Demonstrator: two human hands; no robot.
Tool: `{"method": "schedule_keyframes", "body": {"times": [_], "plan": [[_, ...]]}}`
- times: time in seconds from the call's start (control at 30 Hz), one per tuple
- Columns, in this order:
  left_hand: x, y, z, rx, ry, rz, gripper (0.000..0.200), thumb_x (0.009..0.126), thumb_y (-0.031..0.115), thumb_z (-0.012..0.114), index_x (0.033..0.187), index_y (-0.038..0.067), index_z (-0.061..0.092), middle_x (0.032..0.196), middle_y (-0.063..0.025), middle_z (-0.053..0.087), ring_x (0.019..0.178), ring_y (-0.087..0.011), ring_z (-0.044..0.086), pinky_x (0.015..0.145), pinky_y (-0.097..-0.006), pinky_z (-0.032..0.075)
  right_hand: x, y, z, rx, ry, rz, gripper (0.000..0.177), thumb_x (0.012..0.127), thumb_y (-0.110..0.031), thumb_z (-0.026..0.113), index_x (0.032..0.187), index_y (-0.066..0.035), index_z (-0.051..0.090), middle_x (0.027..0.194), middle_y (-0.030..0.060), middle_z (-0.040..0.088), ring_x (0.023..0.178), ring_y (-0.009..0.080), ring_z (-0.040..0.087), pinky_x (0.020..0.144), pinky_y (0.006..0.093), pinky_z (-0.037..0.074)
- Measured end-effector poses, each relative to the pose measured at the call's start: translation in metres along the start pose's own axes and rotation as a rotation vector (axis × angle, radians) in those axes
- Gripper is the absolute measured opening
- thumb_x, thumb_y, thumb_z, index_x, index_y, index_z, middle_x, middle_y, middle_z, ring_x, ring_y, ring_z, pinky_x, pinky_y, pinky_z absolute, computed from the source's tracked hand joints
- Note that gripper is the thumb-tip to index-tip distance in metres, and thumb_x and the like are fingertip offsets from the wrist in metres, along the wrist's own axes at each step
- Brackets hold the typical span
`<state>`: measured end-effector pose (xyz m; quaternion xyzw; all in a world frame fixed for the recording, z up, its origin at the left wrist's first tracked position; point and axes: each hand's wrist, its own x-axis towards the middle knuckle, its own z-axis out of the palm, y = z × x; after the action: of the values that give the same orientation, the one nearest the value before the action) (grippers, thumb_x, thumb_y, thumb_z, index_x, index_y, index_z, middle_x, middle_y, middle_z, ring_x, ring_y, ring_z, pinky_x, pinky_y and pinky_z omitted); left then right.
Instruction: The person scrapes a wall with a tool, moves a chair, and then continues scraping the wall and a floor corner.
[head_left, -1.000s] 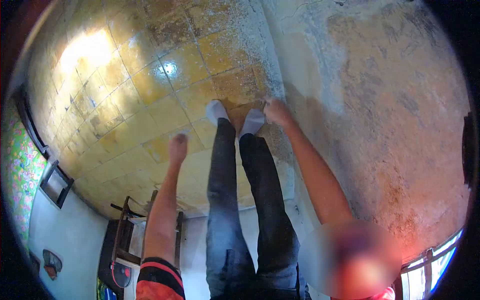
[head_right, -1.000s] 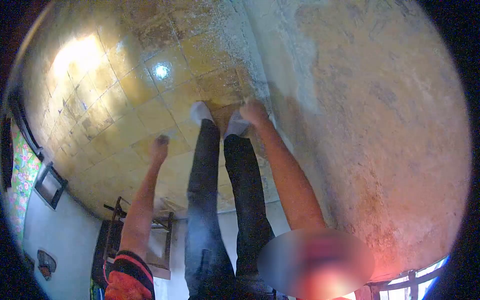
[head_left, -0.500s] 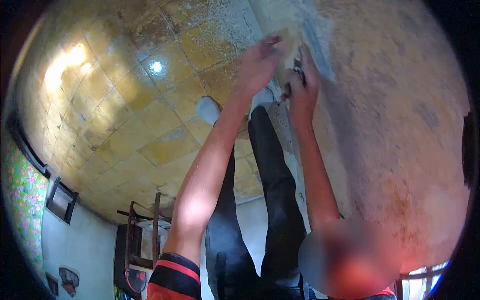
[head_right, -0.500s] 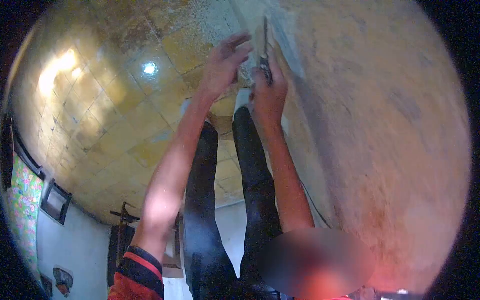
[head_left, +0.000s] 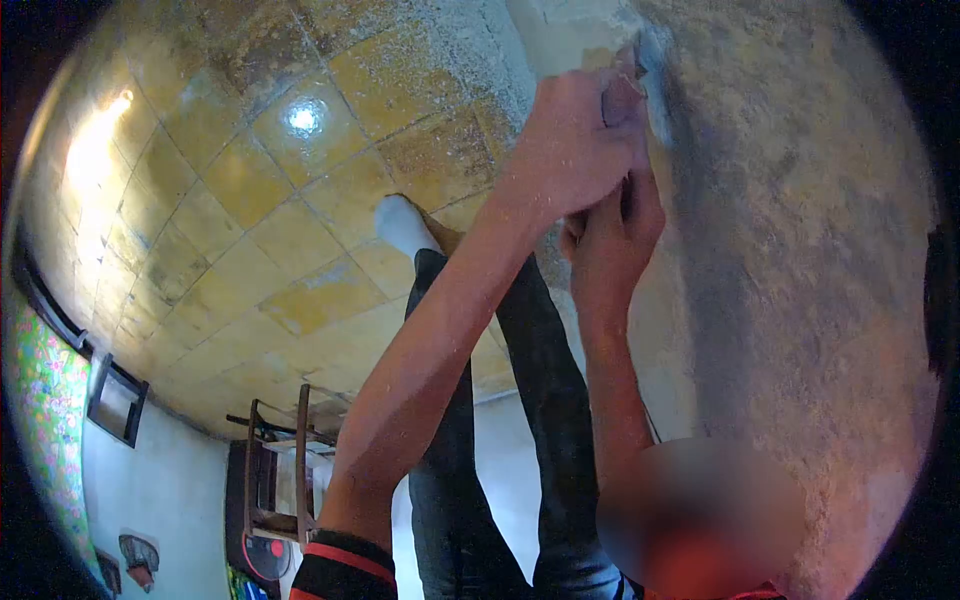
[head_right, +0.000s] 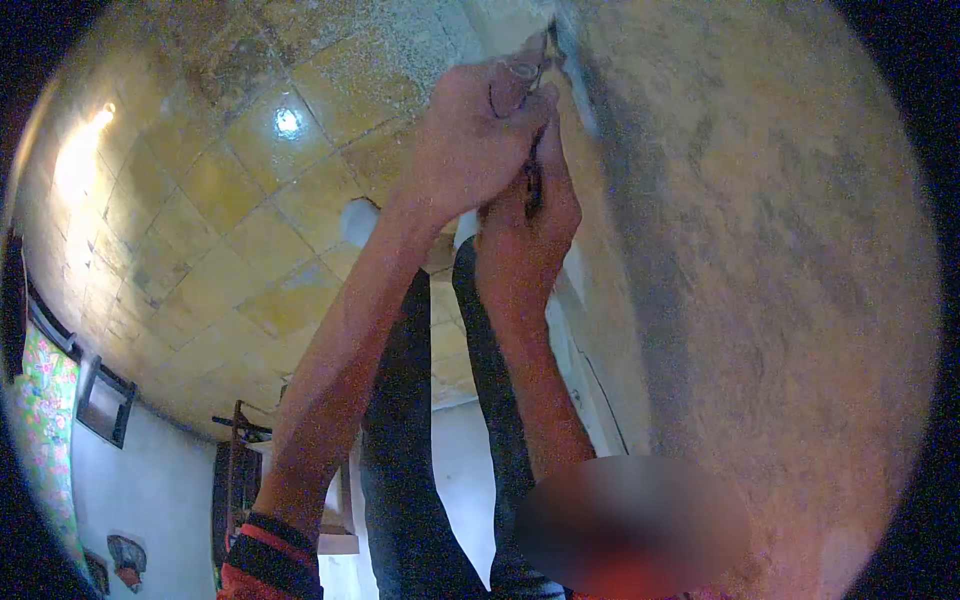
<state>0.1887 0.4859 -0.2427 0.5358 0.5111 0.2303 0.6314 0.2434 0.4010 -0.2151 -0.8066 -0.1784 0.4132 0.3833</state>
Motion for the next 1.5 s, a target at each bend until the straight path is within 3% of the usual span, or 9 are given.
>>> {"method": "schedule_keyframes", "body": {"times": [0.1, 0.17, 0.33, 0.47, 0.57, 0.97, 1.23, 1.4, 1.5], "plan": [[0.003, -0.002, 0.002, -0.023, 0.055, 0.084, 0.026, 0.082, 0.019, 0.06, 0.085, -0.006, 0.056, 0.063, -0.0237, 0.052, 0.053, -0.0313, 0.046, 0.06, -0.0412, 0.045, -0.002, -0.003, 0.005, -0.016, 0.037, -0.025, 0.017, 0.093, -0.015, 0.052, 0.106, -0.005, 0.055, 0.061, -0.0032, 0.046, 0.044, 0.0015, 0.037, 0.035, 0.0204, 0.026], [0.008, -0.002, 0.001, -0.112, 0.05, 0.066, 0.026, 0.083, 0.02, 0.06, 0.086, -0.006, 0.057, 0.064, -0.0239, 0.053, 0.054, -0.0352, 0.046, 0.06, -0.0419, 0.045, 0.0, -0.006, 0.009, 0.028, 0.025, -0.005, 0.015, 0.093, -0.015, 0.053, 0.104, -0.005, 0.055, 0.061, -0.0037, 0.045, 0.044, 0.0014, 0.037, 0.035, 0.0201, 0.026], [0.006, -0.001, -0.007, -0.011, -0.04, 0.059, 0.026, 0.084, 0.02, 0.059, 0.093, -0.005, 0.057, 0.067, -0.0238, 0.055, 0.056, -0.0255, 0.048, 0.061, -0.0406, 0.045, -0.008, -0.018, 0.013, 0.013, 0.055, 0.025, 0.016, 0.093, -0.016, 0.053, 0.105, -0.007, 0.056, 0.06, -0.0041, 0.045, 0.044, 0.0016, 0.037, 0.035, 0.0202, 0.026], [0.014, -0.011, -0.007, -0.051, -0.07, 0.04, 0.025, 0.085, 0.019, 0.057, 0.095, -0.003, 0.058, 0.067, -0.0232, 0.055, 0.057, -0.0247, 0.049, 0.061, -0.0398, 0.046, 0.003, -0.018, 0.009, 0.019, -0.049, 0.149, 0.047, 0.091, -0.009, 0.049, 0.137, -0.004, 0.043, 0.076, -0.0003, 0.056, 0.052, 0.0038, 0.041, 0.044, 0.0215, 0.034], [0.019, -0.013, -0.014, -0.125, -0.074, 0.014, 0.025, 0.085, 0.018, 0.056, 0.096, -0.004, 0.059, 0.067, -0.0234, 0.056, 0.056, -0.0278, 0.049, 0.061, -0.0391, 0.046, 0.002, -0.022, 0.026, 0.051, 0.009, 0.154, 0.048, 0.09, -0.009, 0.05, 0.137, -0.006, 0.044, 0.068, -0.0019, 0.05, 0.051, 0.0041, 0.04, 0.043, 0.022, 0.033], [0.002, -0.005, -0.004, -0.024, -0.073, 0.068, 0.025, 0.083, 0.019, 0.057, 0.088, -0.006, 0.057, 0.063, -0.0225, 0.055, 0.055, -0.025, 0.049, 0.059, -0.0415, 0.044, -0.013, -0.029, 0.006, 0.064, 0.041, 0.157, 0.036, 0.092, -0.013, 0.051, 0.128, -0.011, 0.051, 0.063, -0.0034, 0.044, 0.046, 0.0025, 0.036, 0.036, 0.0194, 0.026], [0.011, -0.011, -0.009, 0.001, -0.055, 0.122, 0.024, 0.082, 0.017, 0.057, 0.078, -0.006, 0.057, 0.061, -0.0222, 0.052, 0.055, -0.0207, 0.048, 0.058, -0.0418, 0.043, -0.003, -0.016, 0.016, 0.081, 0.064, 0.136, 0.01, 0.091, -0.014, 0.054, 0.1, -0.009, 0.055, 0.066, -0.0037, 0.047, 0.048, 0.003, 0.038, 0.037, 0.0198, 0.027], [0.042, -0.032, -0.012, 0.045, -0.057, 0.164, 0.021, 0.082, 0.016, 0.056, 0.085, -0.005, 0.058, 0.062, -0.0212, 0.054, 0.057, -0.0203, 0.05, 0.059, -0.0395, 0.045, 0.033, 0.01, 0.025, -0.14, 0.015, -0.062, 0.041, 0.088, -0.006, 0.048, 0.127, 0.005, 0.05, 0.105, 0.0159, 0.064, 0.087, 0.0178, 0.059, 0.076, 0.0293, 0.047], [0.025, -0.032, -0.012, 0.01, -0.051, 0.157, 0.023, 0.083, 0.016, 0.055, 0.09, -0.005, 0.059, 0.065, -0.0208, 0.056, 0.058, -0.0197, 0.052, 0.06, -0.038, 0.046, 0.016, 0.006, 0.028, -0.125, 0.049, -0.033, 0.04, 0.087, -0.005, 0.048, 0.125, 0.007, 0.051, 0.109, 0.0186, 0.064, 0.093, 0.0205, 0.06, 0.083, 0.0303, 0.045]]}}
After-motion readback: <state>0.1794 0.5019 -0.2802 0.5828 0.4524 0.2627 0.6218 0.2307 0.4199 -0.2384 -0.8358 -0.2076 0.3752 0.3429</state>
